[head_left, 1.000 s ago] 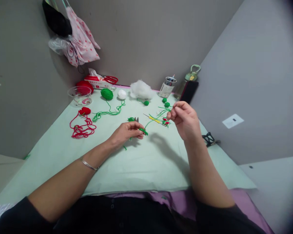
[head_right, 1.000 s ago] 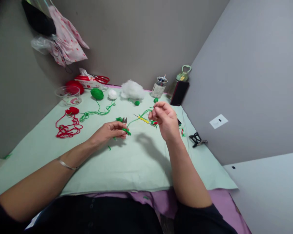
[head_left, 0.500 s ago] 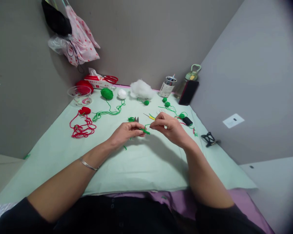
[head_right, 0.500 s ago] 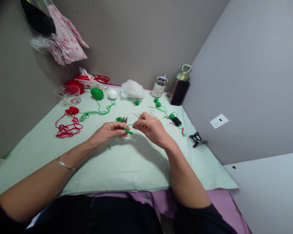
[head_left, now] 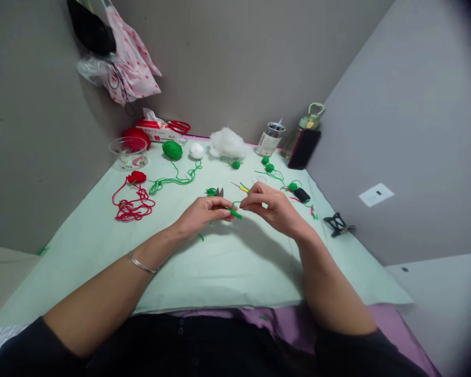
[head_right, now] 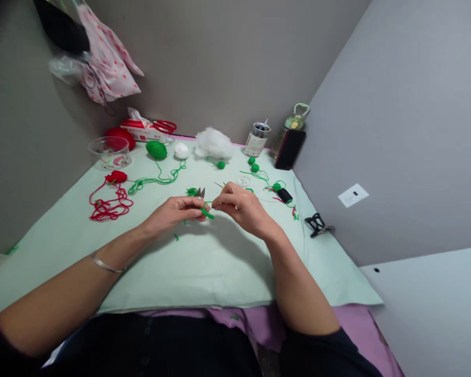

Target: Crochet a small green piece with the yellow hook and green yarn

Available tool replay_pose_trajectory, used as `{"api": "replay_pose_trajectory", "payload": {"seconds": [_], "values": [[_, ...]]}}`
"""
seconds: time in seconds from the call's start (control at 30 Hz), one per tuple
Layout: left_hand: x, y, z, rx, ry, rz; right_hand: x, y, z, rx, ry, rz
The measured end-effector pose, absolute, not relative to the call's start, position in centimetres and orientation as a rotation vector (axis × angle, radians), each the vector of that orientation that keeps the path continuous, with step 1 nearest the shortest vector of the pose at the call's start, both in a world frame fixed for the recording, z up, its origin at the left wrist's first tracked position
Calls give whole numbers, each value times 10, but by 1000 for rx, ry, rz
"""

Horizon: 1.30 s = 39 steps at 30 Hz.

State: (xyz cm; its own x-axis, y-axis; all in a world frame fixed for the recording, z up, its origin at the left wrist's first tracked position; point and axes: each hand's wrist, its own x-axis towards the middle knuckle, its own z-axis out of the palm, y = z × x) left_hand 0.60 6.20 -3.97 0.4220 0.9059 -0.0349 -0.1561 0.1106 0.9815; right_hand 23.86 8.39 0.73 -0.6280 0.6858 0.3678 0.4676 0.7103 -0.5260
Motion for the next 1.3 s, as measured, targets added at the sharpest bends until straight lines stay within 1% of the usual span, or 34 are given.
{"api": "replay_pose_trajectory", "payload": {"seconds": [0.33, 0.7, 1.13, 1.3], "values": [[5, 63, -43, 1196, 754, 909, 242, 86, 9, -880, -2361, 564], [8, 58, -35, 1196, 709, 889, 238, 85, 7, -833, -2368, 640], [8, 59, -32, 1180, 695, 861, 242, 87, 8, -857, -2371, 622], [8, 59, -33, 1169, 693, 858, 238, 87, 6, -840, -2350, 697]]}}
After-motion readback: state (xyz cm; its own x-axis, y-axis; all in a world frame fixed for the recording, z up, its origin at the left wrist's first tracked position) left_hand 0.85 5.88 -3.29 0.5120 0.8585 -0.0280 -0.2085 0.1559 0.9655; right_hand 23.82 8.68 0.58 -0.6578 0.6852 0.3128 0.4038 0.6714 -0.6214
